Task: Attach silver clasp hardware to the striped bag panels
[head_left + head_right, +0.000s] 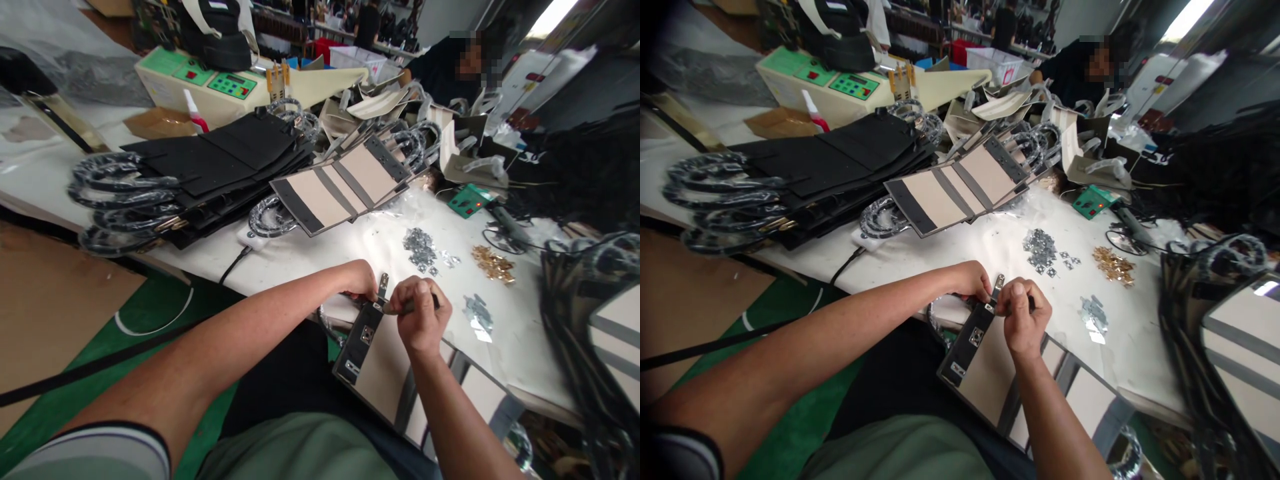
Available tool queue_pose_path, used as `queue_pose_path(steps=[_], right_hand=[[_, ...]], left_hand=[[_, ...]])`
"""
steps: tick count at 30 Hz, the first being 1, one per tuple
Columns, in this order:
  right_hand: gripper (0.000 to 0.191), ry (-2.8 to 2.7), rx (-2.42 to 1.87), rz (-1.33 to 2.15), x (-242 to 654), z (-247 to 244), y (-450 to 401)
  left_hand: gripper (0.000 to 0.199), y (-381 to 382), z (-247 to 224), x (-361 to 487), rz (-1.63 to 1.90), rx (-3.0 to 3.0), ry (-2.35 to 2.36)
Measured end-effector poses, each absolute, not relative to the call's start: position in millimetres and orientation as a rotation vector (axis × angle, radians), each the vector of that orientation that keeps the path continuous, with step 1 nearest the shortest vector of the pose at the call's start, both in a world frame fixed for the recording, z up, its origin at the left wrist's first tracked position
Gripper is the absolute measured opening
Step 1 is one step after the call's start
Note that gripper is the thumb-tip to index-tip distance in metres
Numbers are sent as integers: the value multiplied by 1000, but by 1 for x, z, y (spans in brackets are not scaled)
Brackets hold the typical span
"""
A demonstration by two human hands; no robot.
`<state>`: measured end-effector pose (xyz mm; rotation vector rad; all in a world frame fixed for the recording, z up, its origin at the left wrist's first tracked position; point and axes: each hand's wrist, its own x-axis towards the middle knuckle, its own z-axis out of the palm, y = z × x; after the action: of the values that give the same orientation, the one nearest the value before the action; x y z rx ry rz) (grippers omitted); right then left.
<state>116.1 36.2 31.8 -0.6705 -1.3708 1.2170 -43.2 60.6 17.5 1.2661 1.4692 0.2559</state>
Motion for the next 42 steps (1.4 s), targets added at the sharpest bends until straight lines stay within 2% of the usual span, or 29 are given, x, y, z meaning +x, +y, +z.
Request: queue_pose_path(steps=[6, 11, 22, 25, 30, 39, 42], right_hand=[[38, -1438, -586, 1110, 116, 56, 32], [40, -1549, -807, 1154, 116, 42, 37], [38, -1464, -648, 1200, 113, 44, 38], [37, -1465, -574, 1190, 111, 45, 37], [37, -1569, -685, 1209, 112, 34, 37], [35, -1485, -604, 1234, 112, 37, 40], [32, -1448, -538, 1206, 114, 36, 39]], left_hand=[[13, 61, 16, -43, 269, 1240, 1465], [8, 59, 20, -43, 271, 1247, 1460], [6, 59, 20, -43, 243, 1255, 1447], [13, 59, 22, -41, 193, 1252, 1449], [24, 56, 28, -41, 148, 1251, 1419], [2, 58, 19, -43, 310, 1205, 1416], [5, 59, 16, -43, 340, 1179, 1410]])
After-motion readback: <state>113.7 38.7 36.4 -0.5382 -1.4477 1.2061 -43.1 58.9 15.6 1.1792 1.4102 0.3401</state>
